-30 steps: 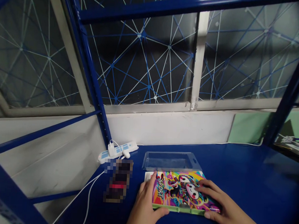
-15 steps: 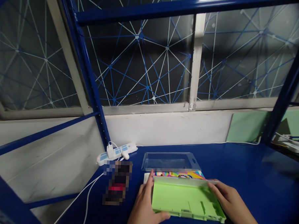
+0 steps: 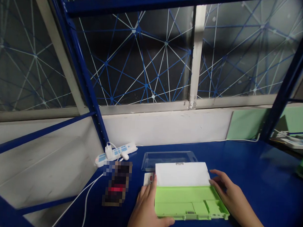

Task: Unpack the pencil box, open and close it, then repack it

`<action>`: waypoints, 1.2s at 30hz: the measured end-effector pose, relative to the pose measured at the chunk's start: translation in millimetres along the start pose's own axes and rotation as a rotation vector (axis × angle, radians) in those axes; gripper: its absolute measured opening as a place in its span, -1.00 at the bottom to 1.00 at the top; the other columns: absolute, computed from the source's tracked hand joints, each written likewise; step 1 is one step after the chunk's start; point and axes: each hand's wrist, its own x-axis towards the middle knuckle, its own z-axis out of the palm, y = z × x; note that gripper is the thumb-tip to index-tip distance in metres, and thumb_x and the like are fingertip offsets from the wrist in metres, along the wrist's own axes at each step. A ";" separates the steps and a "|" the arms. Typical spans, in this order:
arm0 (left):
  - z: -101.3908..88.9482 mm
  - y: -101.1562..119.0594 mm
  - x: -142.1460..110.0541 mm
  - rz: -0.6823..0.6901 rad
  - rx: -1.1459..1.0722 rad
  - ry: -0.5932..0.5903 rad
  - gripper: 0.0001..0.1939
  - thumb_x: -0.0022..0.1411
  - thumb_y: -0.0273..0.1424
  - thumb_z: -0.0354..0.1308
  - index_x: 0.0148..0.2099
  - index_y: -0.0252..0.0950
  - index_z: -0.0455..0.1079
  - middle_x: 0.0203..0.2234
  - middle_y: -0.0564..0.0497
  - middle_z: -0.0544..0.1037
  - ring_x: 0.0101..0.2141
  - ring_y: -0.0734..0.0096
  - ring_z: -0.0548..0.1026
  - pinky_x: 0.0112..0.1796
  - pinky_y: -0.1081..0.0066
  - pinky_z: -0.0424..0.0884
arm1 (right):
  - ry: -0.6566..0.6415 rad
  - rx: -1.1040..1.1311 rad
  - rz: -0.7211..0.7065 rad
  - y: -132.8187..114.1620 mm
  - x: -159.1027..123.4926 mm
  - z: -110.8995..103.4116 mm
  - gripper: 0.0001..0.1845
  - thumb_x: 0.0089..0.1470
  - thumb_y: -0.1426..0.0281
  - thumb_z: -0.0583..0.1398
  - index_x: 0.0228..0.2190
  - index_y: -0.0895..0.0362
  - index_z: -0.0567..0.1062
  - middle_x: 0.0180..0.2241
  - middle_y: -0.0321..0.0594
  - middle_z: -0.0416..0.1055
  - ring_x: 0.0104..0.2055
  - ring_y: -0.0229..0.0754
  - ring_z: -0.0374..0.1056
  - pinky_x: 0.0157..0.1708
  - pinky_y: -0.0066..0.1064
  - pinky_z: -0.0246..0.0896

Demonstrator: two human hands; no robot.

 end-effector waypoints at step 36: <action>-0.1 -4.0 -3.1 0.033 -0.151 0.138 -0.14 0.10 -0.34 0.25 0.41 -0.19 0.04 0.24 -0.17 0.33 0.24 0.08 0.29 0.22 0.18 0.20 | -0.220 0.109 -0.151 -1.6 -16.5 -14.2 -0.58 0.23 0.28 0.14 0.12 0.03 0.35 0.16 -0.05 0.39 0.22 0.01 0.31 0.25 -0.11 0.14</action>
